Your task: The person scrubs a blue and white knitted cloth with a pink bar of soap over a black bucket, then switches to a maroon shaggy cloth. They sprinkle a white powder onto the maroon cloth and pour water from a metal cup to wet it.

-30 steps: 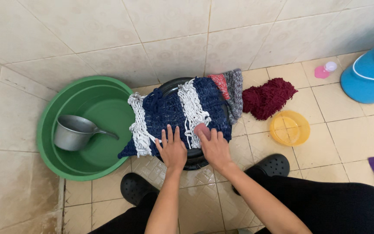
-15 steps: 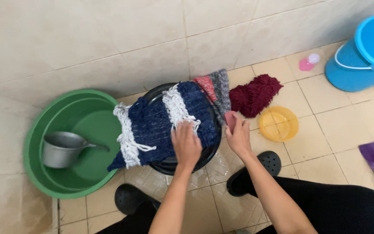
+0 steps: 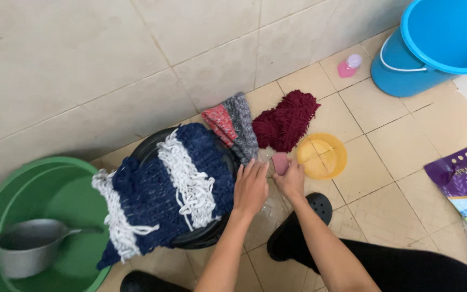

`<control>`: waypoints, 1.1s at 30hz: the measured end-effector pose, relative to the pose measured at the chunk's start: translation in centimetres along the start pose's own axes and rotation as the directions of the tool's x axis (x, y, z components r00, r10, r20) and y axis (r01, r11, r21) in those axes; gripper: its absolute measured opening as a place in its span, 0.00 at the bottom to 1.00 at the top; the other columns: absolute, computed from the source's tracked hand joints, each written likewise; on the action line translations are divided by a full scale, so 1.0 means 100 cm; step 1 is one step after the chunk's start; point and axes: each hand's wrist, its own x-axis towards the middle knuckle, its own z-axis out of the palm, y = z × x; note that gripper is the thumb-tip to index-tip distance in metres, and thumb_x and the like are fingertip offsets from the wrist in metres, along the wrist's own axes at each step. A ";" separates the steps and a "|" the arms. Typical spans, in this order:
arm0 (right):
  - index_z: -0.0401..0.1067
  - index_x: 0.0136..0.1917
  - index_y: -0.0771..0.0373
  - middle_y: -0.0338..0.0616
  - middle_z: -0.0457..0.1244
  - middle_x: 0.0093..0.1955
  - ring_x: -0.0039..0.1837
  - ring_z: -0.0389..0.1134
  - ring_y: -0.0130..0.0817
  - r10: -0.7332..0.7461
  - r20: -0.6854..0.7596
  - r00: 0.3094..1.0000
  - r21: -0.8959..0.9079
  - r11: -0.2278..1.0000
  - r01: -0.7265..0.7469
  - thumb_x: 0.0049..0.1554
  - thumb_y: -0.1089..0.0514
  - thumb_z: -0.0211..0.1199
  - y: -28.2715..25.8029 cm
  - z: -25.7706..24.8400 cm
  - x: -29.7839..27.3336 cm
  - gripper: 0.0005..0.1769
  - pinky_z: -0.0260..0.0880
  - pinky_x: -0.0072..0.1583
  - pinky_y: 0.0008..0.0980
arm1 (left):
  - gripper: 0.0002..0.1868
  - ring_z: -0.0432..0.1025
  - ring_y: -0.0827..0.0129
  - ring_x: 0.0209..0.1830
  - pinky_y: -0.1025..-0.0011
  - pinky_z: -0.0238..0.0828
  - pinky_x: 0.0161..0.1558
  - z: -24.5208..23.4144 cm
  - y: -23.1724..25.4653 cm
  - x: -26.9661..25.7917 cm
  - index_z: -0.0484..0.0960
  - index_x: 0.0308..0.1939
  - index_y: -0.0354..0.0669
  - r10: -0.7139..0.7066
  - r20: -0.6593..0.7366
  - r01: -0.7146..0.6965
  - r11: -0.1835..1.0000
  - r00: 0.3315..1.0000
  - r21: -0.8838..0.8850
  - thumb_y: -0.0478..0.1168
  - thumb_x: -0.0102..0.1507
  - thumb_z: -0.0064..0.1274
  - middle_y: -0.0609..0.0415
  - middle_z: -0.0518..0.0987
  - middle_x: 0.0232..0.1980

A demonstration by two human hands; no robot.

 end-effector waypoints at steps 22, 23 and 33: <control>0.68 0.65 0.61 0.64 0.59 0.59 0.59 0.62 0.63 -0.437 -0.081 0.896 0.099 0.891 0.443 0.51 0.62 0.67 -0.095 -0.012 -0.020 0.28 0.63 0.58 0.55 | 0.21 0.72 0.50 0.60 0.53 0.65 0.62 -0.044 -0.007 -0.008 0.80 0.55 0.36 0.019 -0.311 -0.061 0.990 0.950 -0.128 0.30 0.58 0.54 0.45 0.81 0.53; 0.69 0.64 0.61 0.61 0.60 0.58 0.60 0.62 0.62 -0.500 -0.074 0.863 0.139 0.852 0.505 0.51 0.64 0.66 -0.116 -0.018 -0.028 0.26 0.64 0.60 0.54 | 0.20 0.72 0.50 0.59 0.53 0.65 0.62 -0.053 -0.012 -0.012 0.80 0.55 0.36 -0.004 -0.335 -0.041 0.991 0.942 -0.125 0.30 0.58 0.54 0.44 0.80 0.54; 0.72 0.60 0.60 0.52 0.61 0.61 0.63 0.61 0.56 -0.730 0.400 0.554 0.187 0.656 0.731 0.47 0.63 0.69 -0.205 -0.034 -0.117 0.26 0.64 0.65 0.46 | 0.28 0.67 0.47 0.64 0.48 0.65 0.60 -0.130 -0.082 -0.110 0.78 0.62 0.46 -0.433 -0.207 0.437 0.899 0.877 -0.028 0.37 0.56 0.60 0.47 0.75 0.64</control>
